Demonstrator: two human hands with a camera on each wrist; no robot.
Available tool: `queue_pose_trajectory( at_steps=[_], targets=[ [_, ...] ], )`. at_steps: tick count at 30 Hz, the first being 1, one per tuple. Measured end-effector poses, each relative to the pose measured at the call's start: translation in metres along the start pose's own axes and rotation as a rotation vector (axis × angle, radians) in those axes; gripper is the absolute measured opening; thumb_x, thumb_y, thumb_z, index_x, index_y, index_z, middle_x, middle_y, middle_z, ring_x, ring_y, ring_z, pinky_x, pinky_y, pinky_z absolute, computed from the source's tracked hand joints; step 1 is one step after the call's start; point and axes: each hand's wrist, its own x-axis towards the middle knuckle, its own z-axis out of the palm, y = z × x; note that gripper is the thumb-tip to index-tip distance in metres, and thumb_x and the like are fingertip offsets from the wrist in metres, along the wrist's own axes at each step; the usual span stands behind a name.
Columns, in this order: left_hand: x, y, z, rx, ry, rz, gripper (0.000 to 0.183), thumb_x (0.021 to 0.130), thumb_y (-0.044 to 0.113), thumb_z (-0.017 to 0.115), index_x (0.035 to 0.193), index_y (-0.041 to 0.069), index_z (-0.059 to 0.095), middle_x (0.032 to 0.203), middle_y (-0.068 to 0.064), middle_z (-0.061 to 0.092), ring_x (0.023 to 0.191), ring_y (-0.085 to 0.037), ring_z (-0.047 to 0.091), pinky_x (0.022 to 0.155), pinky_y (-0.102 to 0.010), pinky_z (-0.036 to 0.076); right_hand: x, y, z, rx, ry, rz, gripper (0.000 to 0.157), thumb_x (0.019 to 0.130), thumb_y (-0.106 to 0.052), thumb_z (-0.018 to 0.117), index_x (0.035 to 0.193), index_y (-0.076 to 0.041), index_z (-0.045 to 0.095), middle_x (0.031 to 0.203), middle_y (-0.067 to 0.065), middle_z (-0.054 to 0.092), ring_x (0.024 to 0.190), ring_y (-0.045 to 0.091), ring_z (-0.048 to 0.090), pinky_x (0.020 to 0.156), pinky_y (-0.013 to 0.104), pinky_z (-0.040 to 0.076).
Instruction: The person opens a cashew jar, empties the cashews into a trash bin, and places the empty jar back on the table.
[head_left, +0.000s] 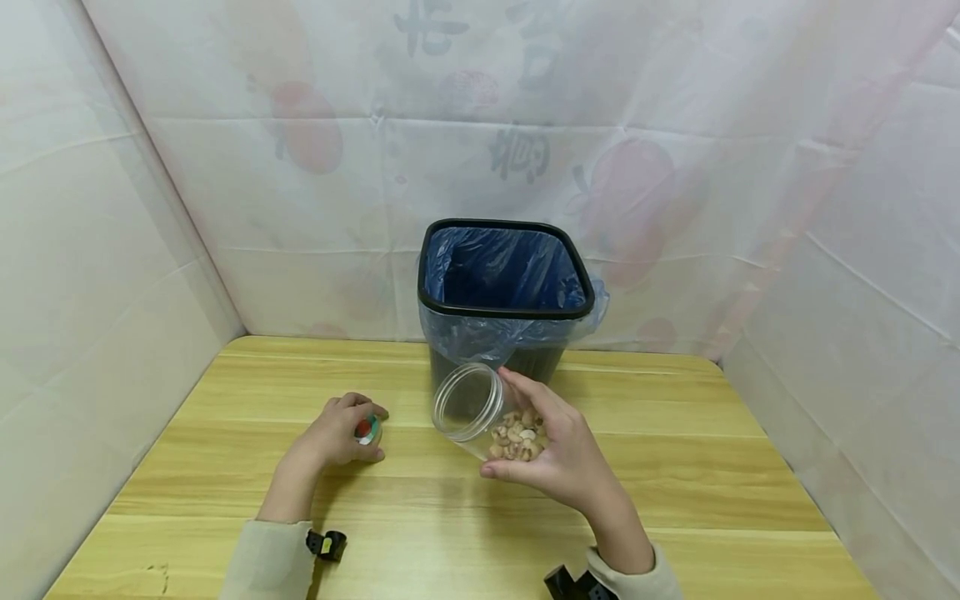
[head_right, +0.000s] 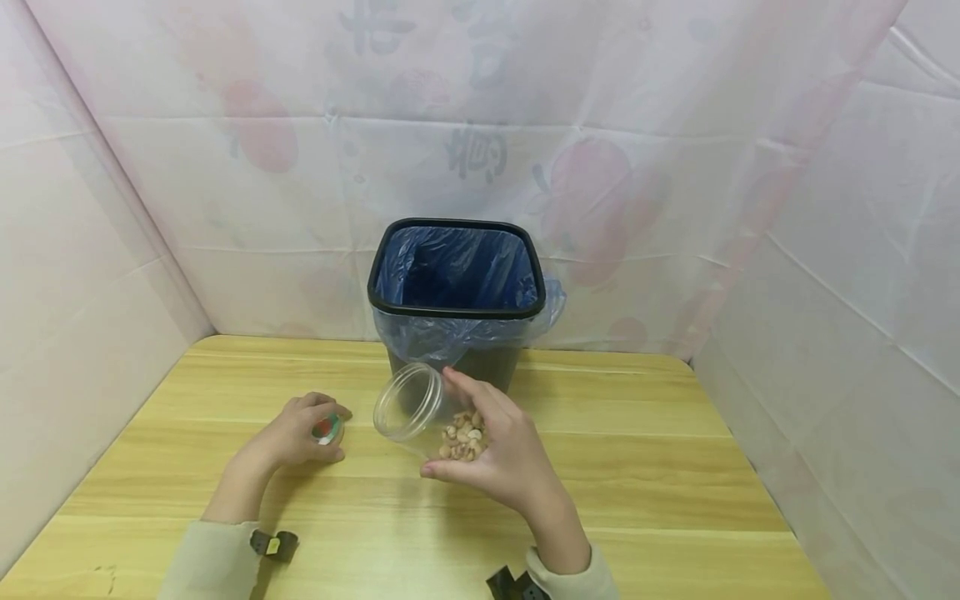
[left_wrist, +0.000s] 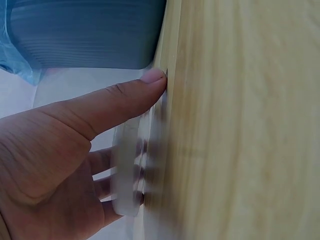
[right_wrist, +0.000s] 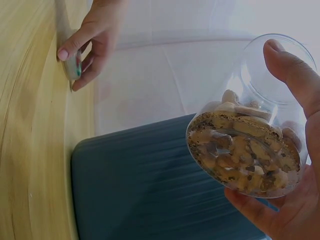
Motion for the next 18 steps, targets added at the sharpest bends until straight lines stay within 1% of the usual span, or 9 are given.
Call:
queue_pose_trajectory(
  at_steps=[7,12,15,18],
  targets=[
    [-0.0003,0.0001,0.0006,-0.019,-0.027,-0.005,0.054,0.080,0.028,0.085,0.129,0.015,0.065,0.140,-0.019,0.048,0.128,-0.047,0.039,0.091,-0.055,0.051,0.0000,-0.0014,-0.0010,0.002,-0.004,0.012,0.105,0.062,-0.046,0.094,0.151,-0.025,0.043,0.142,-0.003,0.055,0.122,0.017,0.058,0.099,0.037,0.051],
    [-0.0012,-0.0007,0.0006,-0.019,-0.028,-0.008,0.053,0.080,0.027,0.085,0.128,0.015,0.065,0.140,-0.019,0.048,0.128,-0.047,0.040,0.090,-0.054,0.051,0.0001,-0.0016,-0.0014,0.004,-0.007,0.016,0.104,0.062,-0.047,0.093,0.151,-0.026,0.043,0.142,-0.004,0.055,0.121,0.017,0.058,0.098,0.038,0.051],
    [-0.0011,-0.0004,0.0000,-0.016,-0.022,0.004,0.052,0.081,0.027,0.084,0.128,0.015,0.066,0.140,-0.020,0.048,0.127,-0.048,0.041,0.089,-0.055,0.051,0.0000,-0.0014,-0.0015,0.003,-0.006,0.016,0.104,0.062,-0.047,0.093,0.151,-0.026,0.043,0.142,-0.004,0.055,0.121,0.017,0.058,0.098,0.038,0.051],
    [0.0002,0.0002,-0.0006,-0.011,0.005,0.036,0.049,0.085,0.028,0.081,0.129,0.014,0.065,0.140,-0.021,0.050,0.126,-0.050,0.044,0.093,-0.059,0.049,-0.0004,-0.0012,-0.0017,0.005,-0.003,0.013,0.104,0.062,-0.046,0.093,0.151,-0.026,0.043,0.142,-0.004,0.055,0.119,0.018,0.059,0.098,0.038,0.051]
  ],
)
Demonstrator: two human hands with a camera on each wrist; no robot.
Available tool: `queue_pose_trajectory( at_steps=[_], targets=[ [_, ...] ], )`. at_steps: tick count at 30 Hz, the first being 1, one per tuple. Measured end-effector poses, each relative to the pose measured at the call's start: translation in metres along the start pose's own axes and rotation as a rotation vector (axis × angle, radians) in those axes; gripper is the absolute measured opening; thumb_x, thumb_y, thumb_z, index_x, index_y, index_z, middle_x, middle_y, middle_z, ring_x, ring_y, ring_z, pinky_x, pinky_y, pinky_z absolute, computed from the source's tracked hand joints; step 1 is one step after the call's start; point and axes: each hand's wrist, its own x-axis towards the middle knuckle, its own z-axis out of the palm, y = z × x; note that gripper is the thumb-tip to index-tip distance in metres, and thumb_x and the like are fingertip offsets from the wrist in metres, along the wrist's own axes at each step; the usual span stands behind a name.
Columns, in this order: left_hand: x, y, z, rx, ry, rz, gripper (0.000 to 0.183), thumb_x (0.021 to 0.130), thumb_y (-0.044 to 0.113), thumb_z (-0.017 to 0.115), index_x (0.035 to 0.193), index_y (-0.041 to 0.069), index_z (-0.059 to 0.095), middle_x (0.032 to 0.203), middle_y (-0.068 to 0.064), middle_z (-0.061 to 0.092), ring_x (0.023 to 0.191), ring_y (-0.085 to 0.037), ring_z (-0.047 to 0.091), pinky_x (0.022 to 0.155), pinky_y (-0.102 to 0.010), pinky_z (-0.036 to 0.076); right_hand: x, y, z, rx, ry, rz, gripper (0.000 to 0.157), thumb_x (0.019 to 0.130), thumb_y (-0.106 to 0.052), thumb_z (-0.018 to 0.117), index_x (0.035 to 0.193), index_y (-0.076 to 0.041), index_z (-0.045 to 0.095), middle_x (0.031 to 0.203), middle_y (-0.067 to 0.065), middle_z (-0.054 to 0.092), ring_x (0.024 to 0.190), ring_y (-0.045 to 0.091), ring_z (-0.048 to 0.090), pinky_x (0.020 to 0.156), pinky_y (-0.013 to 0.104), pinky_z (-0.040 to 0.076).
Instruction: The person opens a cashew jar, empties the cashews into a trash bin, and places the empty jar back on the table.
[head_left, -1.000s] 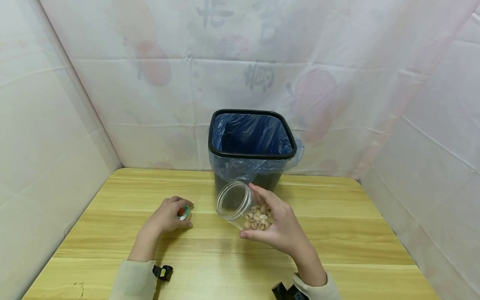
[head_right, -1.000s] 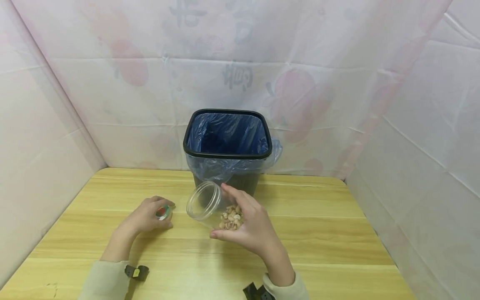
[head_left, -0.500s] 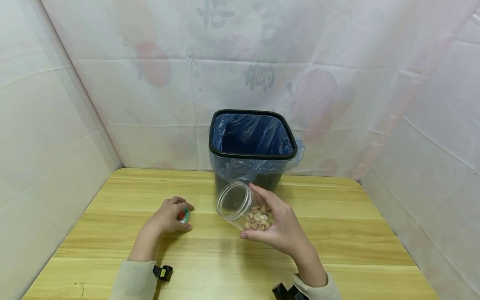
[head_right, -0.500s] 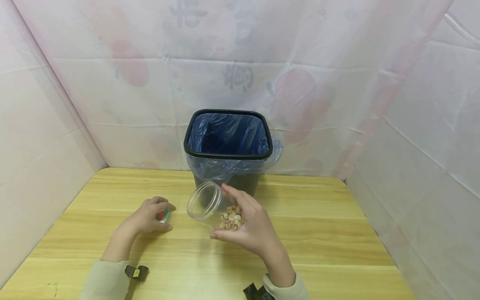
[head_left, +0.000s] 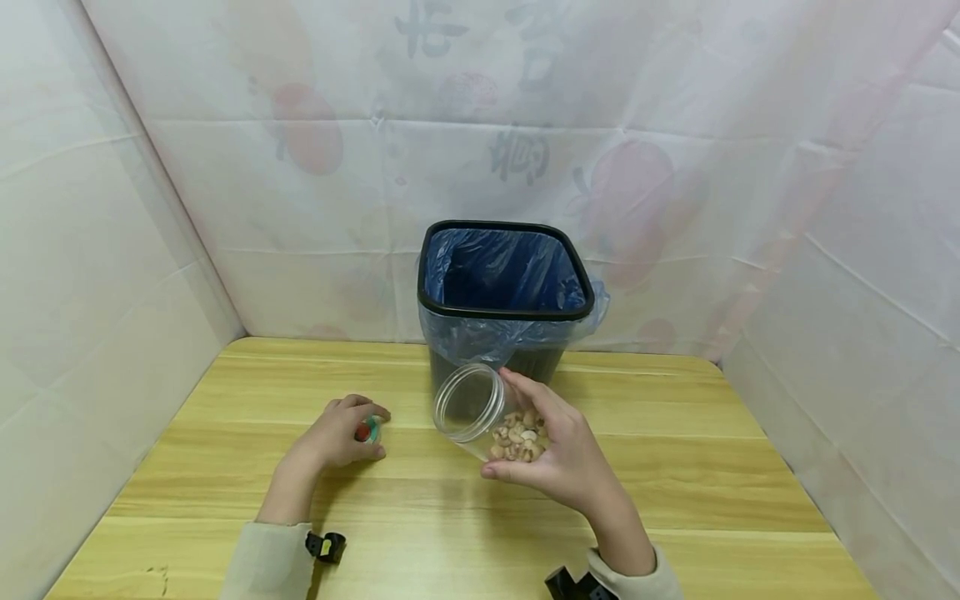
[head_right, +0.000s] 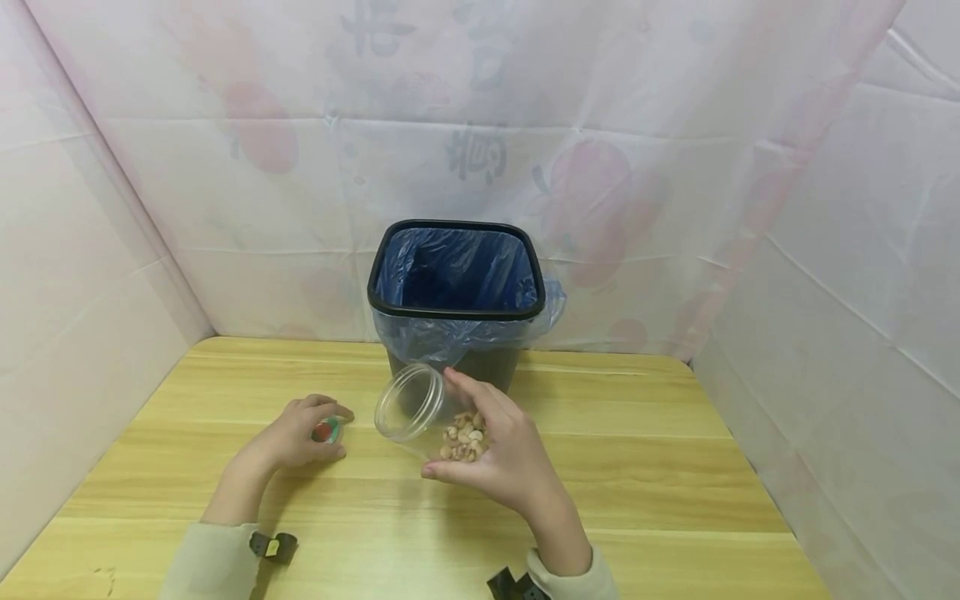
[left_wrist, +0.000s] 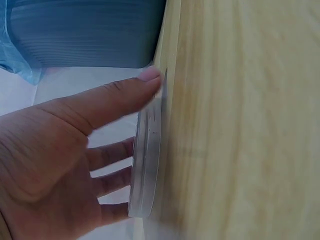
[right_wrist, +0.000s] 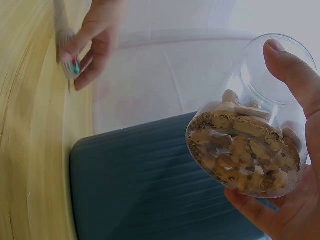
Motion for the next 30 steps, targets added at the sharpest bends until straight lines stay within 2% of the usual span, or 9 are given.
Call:
queue_pose_trajectory(
  at_steps=[5,10,13,16,19,22,24,26,30],
  targets=[
    [0.003,0.006,-0.004,0.002,0.091,0.081,0.043,0.092,0.028,0.073,0.132,0.013,0.063,0.139,-0.018,0.055,0.125,-0.046,0.051,0.099,-0.061,0.045,0.001,0.001,0.000,0.001,0.007,-0.017,0.104,0.063,-0.044,0.094,0.151,-0.024,0.043,0.143,-0.002,0.055,0.121,0.020,0.059,0.097,0.036,0.052],
    [0.001,0.029,-0.019,-0.043,0.231,0.223,0.041,0.094,0.030,0.071,0.131,0.015,0.063,0.136,-0.008,0.060,0.124,-0.033,0.056,0.100,-0.053,0.048,0.003,0.002,-0.001,0.016,0.007,-0.022,0.103,0.063,-0.042,0.095,0.151,-0.024,0.043,0.142,-0.002,0.056,0.118,0.023,0.061,0.095,0.035,0.052],
    [-0.004,0.049,-0.030,-0.058,0.367,0.317,0.038,0.094,0.030,0.071,0.129,0.018,0.064,0.131,-0.002,0.062,0.123,-0.026,0.058,0.100,-0.048,0.049,0.003,0.002,-0.002,0.023,0.006,-0.017,0.104,0.062,-0.040,0.095,0.151,-0.025,0.043,0.139,-0.003,0.057,0.110,0.021,0.062,0.092,0.035,0.053],
    [-0.007,0.069,-0.038,-0.079,0.546,0.429,0.033,0.092,0.023,0.073,0.124,0.017,0.067,0.123,0.002,0.067,0.116,-0.021,0.062,0.096,-0.040,0.050,0.003,0.003,-0.004,0.031,0.015,-0.012,0.105,0.061,-0.035,0.097,0.151,-0.023,0.043,0.138,-0.002,0.058,0.105,0.017,0.061,0.090,0.031,0.053],
    [-0.008,0.087,-0.046,-0.106,0.715,0.561,0.028,0.089,0.016,0.073,0.117,0.012,0.071,0.115,0.000,0.070,0.108,-0.021,0.064,0.093,-0.033,0.050,0.002,0.004,-0.010,0.036,0.028,-0.008,0.107,0.059,-0.030,0.098,0.151,-0.022,0.043,0.139,-0.001,0.058,0.107,0.015,0.060,0.092,0.027,0.051],
    [-0.005,0.101,-0.054,-0.100,0.820,0.675,0.026,0.089,0.014,0.070,0.114,0.007,0.072,0.113,-0.004,0.070,0.105,-0.026,0.063,0.092,-0.032,0.048,0.003,0.004,-0.020,0.009,0.029,-0.014,0.109,0.060,-0.031,0.098,0.152,-0.023,0.041,0.140,0.000,0.059,0.113,0.013,0.060,0.095,0.025,0.049],
    [0.000,0.108,-0.061,-0.058,0.833,0.714,0.028,0.091,0.018,0.067,0.117,0.008,0.071,0.119,-0.008,0.067,0.110,-0.029,0.060,0.095,-0.036,0.046,0.005,0.003,-0.029,-0.017,0.028,-0.027,0.109,0.059,-0.030,0.098,0.152,-0.022,0.041,0.139,0.001,0.059,0.114,0.013,0.060,0.095,0.026,0.050],
    [0.005,0.114,-0.067,0.017,0.817,0.736,0.033,0.093,0.022,0.066,0.124,0.010,0.069,0.129,-0.012,0.063,0.119,-0.033,0.055,0.098,-0.042,0.046,0.008,0.002,-0.040,-0.040,0.022,-0.037,0.111,0.059,-0.029,0.098,0.153,-0.022,0.040,0.139,0.002,0.059,0.114,0.013,0.060,0.094,0.027,0.052],
    [0.017,0.120,-0.078,0.176,0.724,0.751,0.051,0.091,0.026,0.072,0.139,0.015,0.059,0.148,-0.016,0.048,0.139,-0.037,0.041,0.110,-0.049,0.039,0.019,-0.002,-0.066,-0.092,0.015,-0.051,0.113,0.058,-0.025,0.099,0.153,-0.022,0.040,0.141,0.002,0.057,0.116,0.014,0.059,0.095,0.027,0.051]
  ],
)
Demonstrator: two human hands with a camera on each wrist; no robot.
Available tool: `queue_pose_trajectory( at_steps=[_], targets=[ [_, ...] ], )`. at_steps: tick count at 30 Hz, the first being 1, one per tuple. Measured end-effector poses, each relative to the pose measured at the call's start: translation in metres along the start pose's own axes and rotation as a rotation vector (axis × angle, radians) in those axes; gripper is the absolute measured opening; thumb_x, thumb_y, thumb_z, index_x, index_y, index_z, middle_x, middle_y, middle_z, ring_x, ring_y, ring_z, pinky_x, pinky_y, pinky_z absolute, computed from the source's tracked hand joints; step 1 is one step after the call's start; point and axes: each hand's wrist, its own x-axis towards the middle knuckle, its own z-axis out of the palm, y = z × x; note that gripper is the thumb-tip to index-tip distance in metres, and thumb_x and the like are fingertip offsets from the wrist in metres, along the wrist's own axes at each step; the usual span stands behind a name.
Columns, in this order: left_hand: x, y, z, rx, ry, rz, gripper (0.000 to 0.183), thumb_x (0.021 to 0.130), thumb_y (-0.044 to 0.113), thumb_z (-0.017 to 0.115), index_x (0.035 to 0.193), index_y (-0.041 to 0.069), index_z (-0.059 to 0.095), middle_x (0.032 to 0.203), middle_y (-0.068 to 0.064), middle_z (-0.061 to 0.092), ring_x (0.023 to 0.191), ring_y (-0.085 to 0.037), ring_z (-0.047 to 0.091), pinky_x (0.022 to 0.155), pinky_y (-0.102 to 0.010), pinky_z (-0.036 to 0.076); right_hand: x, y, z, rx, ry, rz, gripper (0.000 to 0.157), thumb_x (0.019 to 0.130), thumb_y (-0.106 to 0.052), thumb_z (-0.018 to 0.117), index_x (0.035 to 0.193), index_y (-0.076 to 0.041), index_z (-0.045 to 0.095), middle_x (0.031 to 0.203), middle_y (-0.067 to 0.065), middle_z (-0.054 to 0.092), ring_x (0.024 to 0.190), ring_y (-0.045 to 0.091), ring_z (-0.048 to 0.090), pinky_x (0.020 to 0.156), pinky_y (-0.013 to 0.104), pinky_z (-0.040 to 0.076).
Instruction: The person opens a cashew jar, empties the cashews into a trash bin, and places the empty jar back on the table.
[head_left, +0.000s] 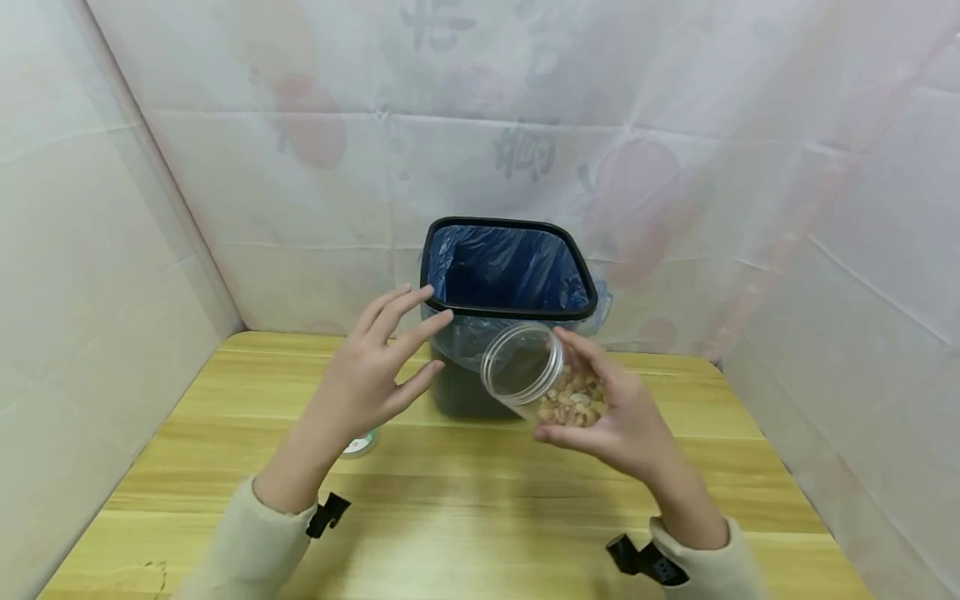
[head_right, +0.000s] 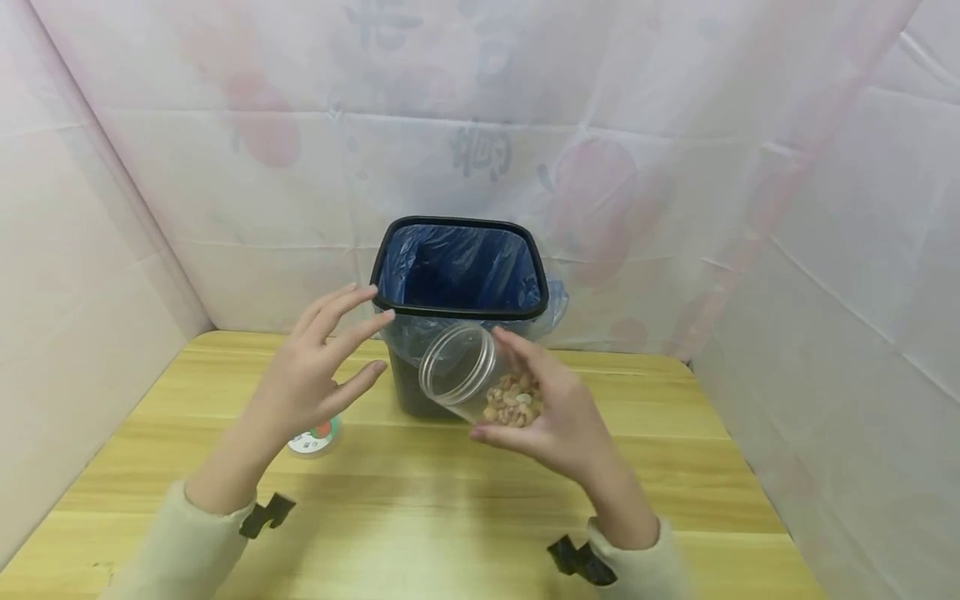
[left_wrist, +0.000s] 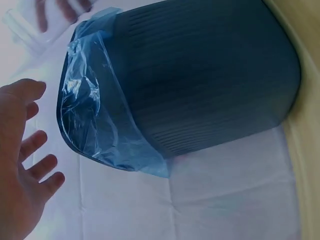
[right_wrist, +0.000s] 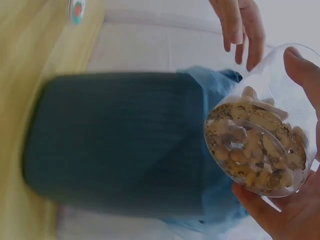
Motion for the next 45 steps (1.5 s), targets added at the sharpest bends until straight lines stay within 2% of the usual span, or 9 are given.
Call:
queue_pose_trajectory(
  at_steps=[4,8,17,20,24,30,35,39,45],
  targets=[
    [0.011,-0.007,0.001,0.066,-0.119,0.051,0.068,0.086,0.027,0.079,0.147,0.016,0.051,0.157,-0.017,0.037,0.147,-0.039,0.030,0.118,-0.049,0.030,0.013,0.000,-0.024,-0.055,0.003,-0.042,0.112,0.057,-0.019,0.099,0.153,-0.020,0.041,0.137,0.003,0.060,0.111,0.012,0.060,0.088,0.022,0.051],
    [0.014,-0.012,0.002,0.105,-0.190,0.096,0.072,0.087,0.031,0.079,0.150,0.016,0.047,0.159,-0.018,0.034,0.148,-0.041,0.026,0.119,-0.051,0.027,0.026,-0.001,-0.042,-0.089,0.018,-0.086,0.111,0.055,-0.016,0.099,0.151,-0.019,0.044,0.131,0.006,0.064,0.105,0.010,0.062,0.085,0.020,0.050],
    [0.022,-0.013,0.001,0.117,-0.297,0.123,0.075,0.090,0.037,0.075,0.154,0.020,0.040,0.159,-0.015,0.036,0.150,-0.036,0.025,0.118,-0.052,0.028,0.061,0.003,-0.075,-0.174,-0.024,-0.011,0.107,0.059,-0.023,0.098,0.150,-0.032,0.043,0.124,0.005,0.066,0.106,0.022,0.065,0.081,0.018,0.053],
    [0.026,-0.013,0.002,0.131,-0.311,0.138,0.075,0.090,0.037,0.075,0.154,0.021,0.040,0.158,-0.015,0.037,0.149,-0.036,0.027,0.117,-0.053,0.029,0.071,0.006,-0.081,-0.201,-0.056,0.000,0.105,0.062,-0.026,0.097,0.151,-0.034,0.041,0.130,0.007,0.064,0.111,0.026,0.065,0.086,0.033,0.056],
    [0.028,-0.013,0.003,0.145,-0.316,0.155,0.076,0.089,0.036,0.076,0.154,0.020,0.041,0.156,-0.015,0.039,0.148,-0.038,0.029,0.116,-0.055,0.030,0.083,0.009,-0.086,-0.230,-0.111,0.001,0.101,0.068,-0.030,0.094,0.153,-0.033,0.039,0.136,0.009,0.061,0.114,0.029,0.064,0.089,0.054,0.053],
    [0.029,-0.014,0.004,0.161,-0.321,0.152,0.076,0.090,0.032,0.076,0.154,0.017,0.039,0.155,-0.015,0.042,0.147,-0.036,0.032,0.116,-0.053,0.030,0.100,0.013,-0.091,-0.258,-0.147,-0.010,0.100,0.070,-0.031,0.093,0.154,-0.027,0.038,0.133,0.009,0.063,0.115,0.029,0.062,0.092,0.052,0.052],
    [0.029,-0.014,0.006,0.171,-0.325,0.127,0.074,0.091,0.028,0.075,0.155,0.017,0.038,0.154,-0.014,0.043,0.147,-0.035,0.032,0.117,-0.052,0.029,0.112,0.017,-0.096,-0.330,-0.187,0.006,0.098,0.072,-0.040,0.090,0.154,-0.030,0.037,0.135,0.010,0.061,0.120,0.032,0.060,0.095,0.055,0.049],
    [0.028,-0.015,0.009,0.178,-0.301,0.130,0.074,0.090,0.023,0.076,0.154,0.018,0.040,0.153,-0.014,0.045,0.146,-0.035,0.034,0.116,-0.053,0.032,0.120,0.018,-0.099,-0.373,-0.234,0.034,0.099,0.074,-0.046,0.087,0.156,-0.034,0.032,0.138,0.011,0.059,0.124,0.033,0.057,0.094,0.059,0.047],
    [0.026,-0.015,0.017,0.186,-0.239,0.138,0.076,0.085,0.012,0.080,0.152,0.018,0.044,0.150,-0.013,0.048,0.143,-0.034,0.039,0.117,-0.050,0.031,0.130,0.019,-0.103,-0.460,-0.296,0.027,0.100,0.075,-0.046,0.086,0.157,-0.031,0.030,0.139,0.013,0.057,0.126,0.035,0.054,0.097,0.061,0.044]
  ],
)
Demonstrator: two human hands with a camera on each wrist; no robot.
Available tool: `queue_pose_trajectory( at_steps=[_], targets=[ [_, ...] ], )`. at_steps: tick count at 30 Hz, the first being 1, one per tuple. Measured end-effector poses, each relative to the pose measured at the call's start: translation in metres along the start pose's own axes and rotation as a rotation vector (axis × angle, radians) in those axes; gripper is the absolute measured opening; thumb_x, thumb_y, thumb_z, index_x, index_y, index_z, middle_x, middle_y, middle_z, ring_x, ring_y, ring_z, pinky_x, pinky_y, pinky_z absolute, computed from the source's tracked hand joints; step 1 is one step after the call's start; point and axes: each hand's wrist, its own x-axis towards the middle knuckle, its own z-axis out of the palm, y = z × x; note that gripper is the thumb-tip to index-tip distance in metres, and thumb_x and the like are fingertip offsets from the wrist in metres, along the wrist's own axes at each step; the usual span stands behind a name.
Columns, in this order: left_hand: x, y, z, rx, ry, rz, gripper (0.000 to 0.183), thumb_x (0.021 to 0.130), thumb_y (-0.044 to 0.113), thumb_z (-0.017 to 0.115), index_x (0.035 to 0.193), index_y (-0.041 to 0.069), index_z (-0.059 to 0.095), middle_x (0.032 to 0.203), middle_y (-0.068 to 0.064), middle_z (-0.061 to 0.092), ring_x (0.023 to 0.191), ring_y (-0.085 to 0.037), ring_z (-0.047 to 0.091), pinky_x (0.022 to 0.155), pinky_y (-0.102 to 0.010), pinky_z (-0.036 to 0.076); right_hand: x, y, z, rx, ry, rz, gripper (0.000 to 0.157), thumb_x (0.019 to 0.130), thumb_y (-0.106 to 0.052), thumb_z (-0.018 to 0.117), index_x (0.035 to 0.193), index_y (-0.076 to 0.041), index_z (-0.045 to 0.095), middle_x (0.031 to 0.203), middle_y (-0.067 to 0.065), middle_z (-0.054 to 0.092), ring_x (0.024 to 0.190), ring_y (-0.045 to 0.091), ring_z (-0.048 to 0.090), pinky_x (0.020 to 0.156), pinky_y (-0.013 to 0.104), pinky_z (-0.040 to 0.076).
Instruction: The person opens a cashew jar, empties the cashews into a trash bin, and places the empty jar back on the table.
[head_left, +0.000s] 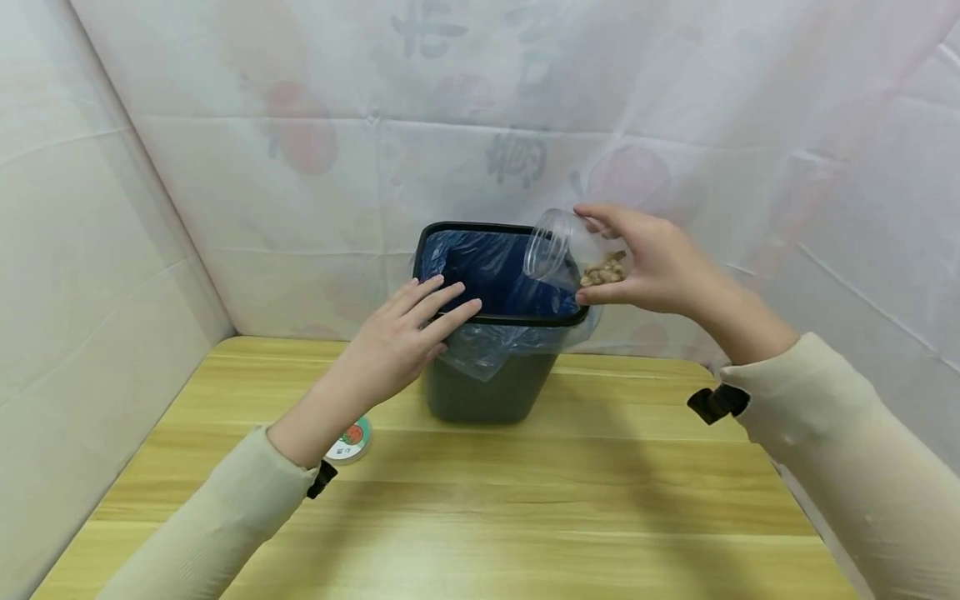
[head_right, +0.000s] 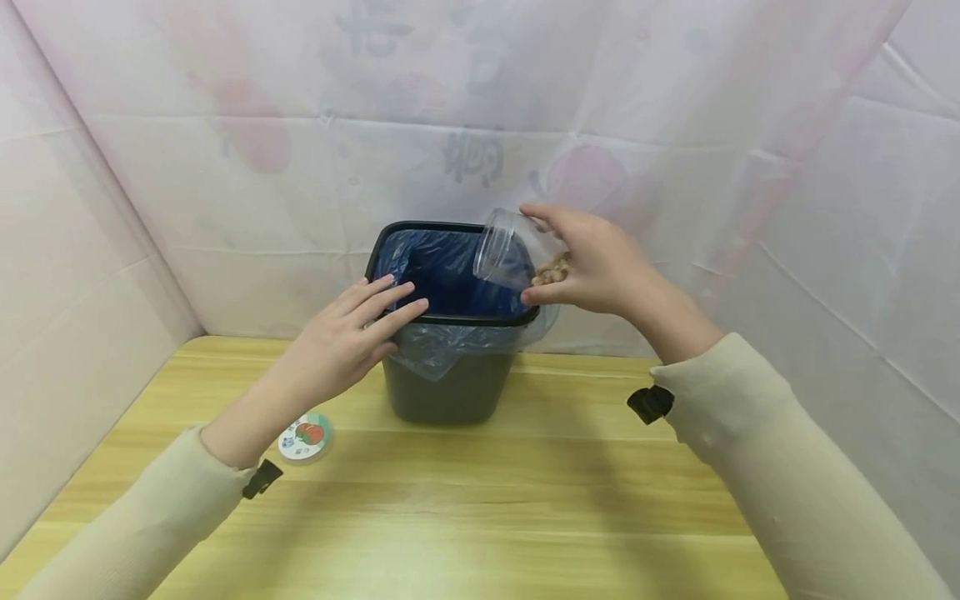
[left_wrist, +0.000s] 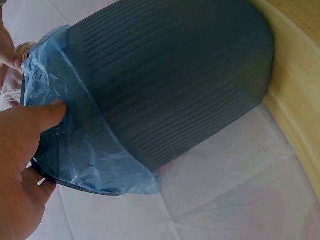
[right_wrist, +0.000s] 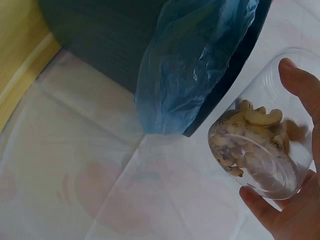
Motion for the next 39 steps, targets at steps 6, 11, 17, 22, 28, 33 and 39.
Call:
queue_pose_trajectory(
  at_steps=[6,11,17,22,28,33,39],
  targets=[
    [0.001,0.002,0.005,-0.008,0.043,-0.016,0.080,0.081,0.005,0.082,0.151,0.019,0.045,0.144,-0.011,0.053,0.141,-0.033,0.041,0.119,-0.049,0.028,0.009,0.002,-0.007,-0.081,-0.068,0.015,0.103,0.075,-0.042,0.087,0.158,-0.029,0.028,0.144,0.014,0.053,0.129,0.038,0.050,0.099,0.062,0.041],
    [0.000,0.003,0.008,-0.029,0.060,-0.026,0.081,0.079,0.004,0.083,0.150,0.020,0.046,0.142,-0.011,0.054,0.141,-0.032,0.041,0.119,-0.049,0.027,0.015,0.002,-0.010,-0.142,-0.106,0.019,0.104,0.075,-0.040,0.088,0.158,-0.029,0.027,0.150,0.014,0.048,0.129,0.041,0.048,0.096,0.064,0.042],
    [0.000,0.003,0.010,-0.034,0.071,-0.025,0.081,0.080,0.004,0.083,0.150,0.020,0.046,0.143,-0.011,0.053,0.142,-0.032,0.040,0.119,-0.049,0.028,0.022,0.001,-0.012,-0.198,-0.135,0.004,0.102,0.076,-0.035,0.088,0.158,-0.028,0.028,0.152,0.016,0.044,0.132,0.044,0.043,0.098,0.066,0.040],
    [-0.002,0.002,0.010,-0.022,0.083,-0.021,0.082,0.079,0.003,0.084,0.150,0.020,0.046,0.143,-0.011,0.053,0.141,-0.033,0.041,0.116,-0.051,0.032,0.030,0.000,-0.013,-0.240,-0.158,-0.008,0.099,0.077,-0.032,0.087,0.158,-0.028,0.029,0.153,0.016,0.042,0.135,0.045,0.039,0.101,0.066,0.038],
    [-0.001,0.002,0.010,-0.016,0.086,-0.020,0.081,0.080,0.002,0.082,0.150,0.020,0.047,0.144,-0.011,0.053,0.141,-0.033,0.041,0.115,-0.052,0.034,0.035,-0.001,-0.015,-0.261,-0.190,-0.003,0.099,0.078,-0.031,0.086,0.158,-0.027,0.029,0.155,0.017,0.039,0.138,0.045,0.035,0.103,0.067,0.035],
    [0.000,0.003,0.013,-0.023,0.083,-0.023,0.078,0.082,0.000,0.080,0.150,0.020,0.046,0.145,-0.011,0.052,0.141,-0.033,0.041,0.116,-0.051,0.032,0.033,0.002,-0.015,-0.294,-0.185,-0.033,0.098,0.078,-0.030,0.086,0.158,-0.026,0.029,0.153,0.017,0.040,0.137,0.044,0.035,0.104,0.066,0.035],
    [0.001,0.004,0.015,-0.034,0.084,-0.030,0.078,0.083,0.000,0.079,0.150,0.020,0.046,0.145,-0.011,0.052,0.141,-0.034,0.040,0.118,-0.051,0.029,0.032,0.001,-0.015,-0.356,-0.156,-0.094,0.097,0.077,-0.025,0.088,0.157,-0.024,0.032,0.150,0.016,0.045,0.135,0.043,0.038,0.105,0.064,0.037]
  ],
)
